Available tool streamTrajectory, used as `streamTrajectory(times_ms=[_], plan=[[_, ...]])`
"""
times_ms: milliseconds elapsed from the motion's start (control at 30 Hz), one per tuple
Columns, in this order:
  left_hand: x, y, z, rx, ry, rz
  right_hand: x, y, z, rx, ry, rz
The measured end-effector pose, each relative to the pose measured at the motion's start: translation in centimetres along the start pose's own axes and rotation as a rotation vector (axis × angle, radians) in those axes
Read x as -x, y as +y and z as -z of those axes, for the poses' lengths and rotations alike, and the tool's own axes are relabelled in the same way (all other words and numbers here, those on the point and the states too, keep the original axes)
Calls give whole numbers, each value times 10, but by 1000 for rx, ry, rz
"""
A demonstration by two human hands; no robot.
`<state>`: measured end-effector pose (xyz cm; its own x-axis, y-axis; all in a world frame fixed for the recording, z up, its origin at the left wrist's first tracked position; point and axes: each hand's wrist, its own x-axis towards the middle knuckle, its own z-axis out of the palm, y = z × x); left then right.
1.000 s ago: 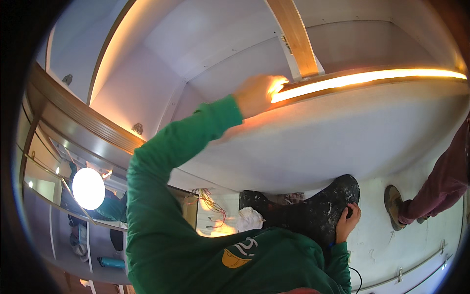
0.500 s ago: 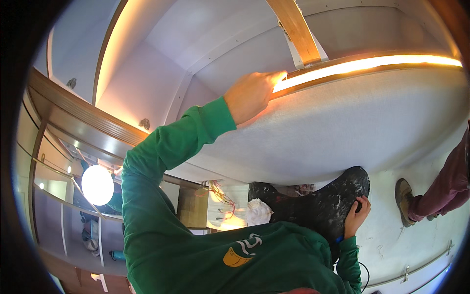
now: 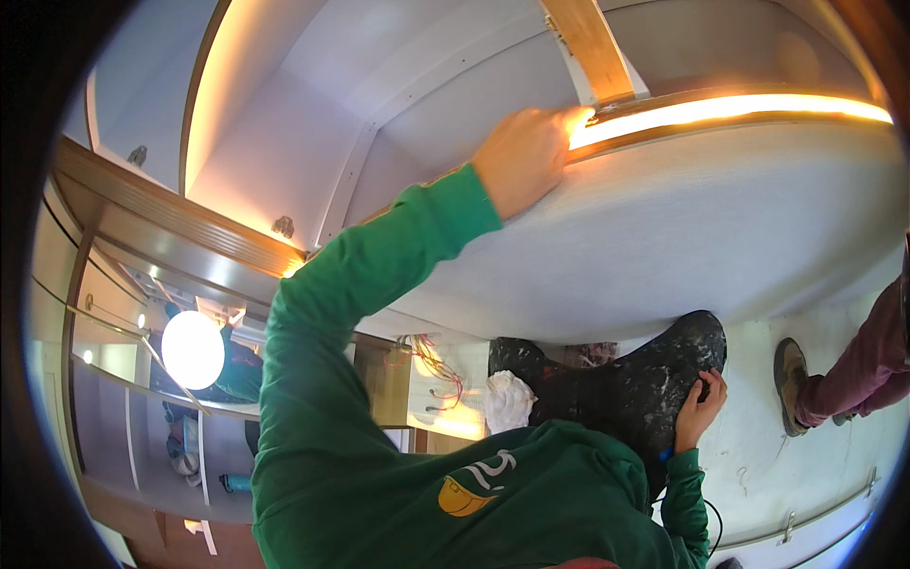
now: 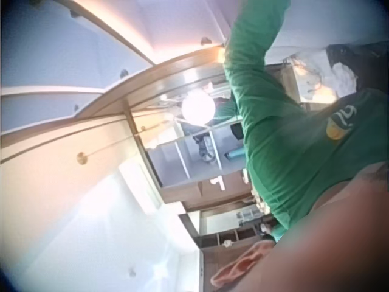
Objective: The person installs an LED light strip into a ceiling fixture, using a scraper to smooth the surface and a cloth to wipe it clean. They adjust the strip and continue smoothing the fixture while seated on the floor.
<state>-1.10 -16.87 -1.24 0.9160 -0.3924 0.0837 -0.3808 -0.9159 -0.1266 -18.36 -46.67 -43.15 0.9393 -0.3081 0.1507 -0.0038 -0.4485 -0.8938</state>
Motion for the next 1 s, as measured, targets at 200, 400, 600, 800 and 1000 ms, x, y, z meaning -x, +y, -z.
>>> streamTrajectory(times_ms=[200, 400, 600, 800, 1000], plan=[[16, -2, 8, 143, 272, -222, -1, 0, -1, 1, -4, 4], [-3, 2, -9, 167, 222, -181, 0, 1, -1, 19, -17, 6], [15, -13, -1, 314, 290, -225, 0, 2, -2, 43, -19, 4], [-12, -5, -10, 390, 262, -177, -1, 3, -2, 36, -25, 46], [-22, -35, -17, 829, 171, -186, 1, -2, -2, 29, -8, 33]])
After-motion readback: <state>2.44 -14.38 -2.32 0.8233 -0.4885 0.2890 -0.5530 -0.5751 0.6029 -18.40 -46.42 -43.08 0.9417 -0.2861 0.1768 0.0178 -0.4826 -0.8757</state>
